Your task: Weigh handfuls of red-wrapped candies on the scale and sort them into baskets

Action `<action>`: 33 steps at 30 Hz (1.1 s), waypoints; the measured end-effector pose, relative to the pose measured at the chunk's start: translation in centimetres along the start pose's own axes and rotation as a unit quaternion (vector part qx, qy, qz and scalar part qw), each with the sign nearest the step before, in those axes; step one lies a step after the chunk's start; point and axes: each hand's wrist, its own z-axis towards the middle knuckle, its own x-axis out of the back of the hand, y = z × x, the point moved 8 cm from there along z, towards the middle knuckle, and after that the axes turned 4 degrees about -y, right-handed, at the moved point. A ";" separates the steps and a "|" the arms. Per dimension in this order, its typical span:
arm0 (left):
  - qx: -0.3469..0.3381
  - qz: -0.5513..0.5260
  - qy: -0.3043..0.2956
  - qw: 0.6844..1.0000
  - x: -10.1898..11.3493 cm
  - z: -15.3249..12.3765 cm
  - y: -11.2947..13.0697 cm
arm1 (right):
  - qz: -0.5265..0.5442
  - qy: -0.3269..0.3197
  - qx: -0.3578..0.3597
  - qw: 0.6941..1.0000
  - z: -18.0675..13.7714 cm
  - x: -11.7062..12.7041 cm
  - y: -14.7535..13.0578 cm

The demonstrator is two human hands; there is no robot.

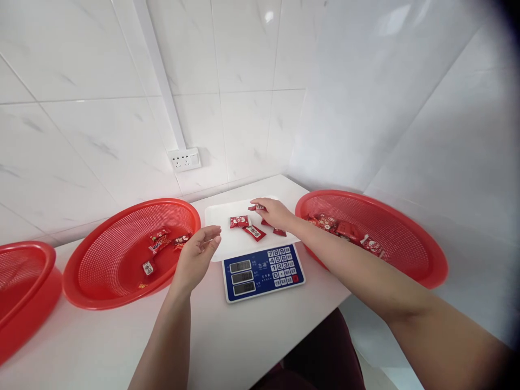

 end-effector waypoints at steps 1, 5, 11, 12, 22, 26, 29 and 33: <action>0.001 0.000 0.001 1.000 0.0 0.0 0.0 | 0.010 -0.004 -0.002 1.000 0.1 0.1 -0.3; -0.024 -0.026 0.061 0.998 1.1 -0.5 1.1 | 0.009 0.032 0.000 0.999 -1.1 2.2 -1.3; -0.149 -0.173 0.261 0.938 5.4 -3.3 3.8 | 0.013 0.266 -0.060 0.962 -10.5 10.3 -1.1; -0.170 -0.196 0.270 0.927 5.7 -3.7 4.1 | 0.004 0.283 -0.089 0.955 -12.5 11.1 -0.4; -0.162 -0.139 0.224 0.951 4.0 -3.5 4.6 | -0.068 0.028 -0.263 0.962 -20.6 6.2 8.4; -0.143 -0.076 0.189 0.969 3.2 -3.2 4.7 | -0.066 0.013 -0.260 0.963 -20.6 5.6 8.1; -0.114 -0.001 0.151 0.982 2.5 -2.7 4.4 | -0.080 -0.007 -0.252 0.964 -20.0 5.8 7.9; -0.094 0.126 0.099 0.983 1.1 -1.6 3.4 | -0.097 -0.063 -0.227 0.967 -17.2 6.0 8.0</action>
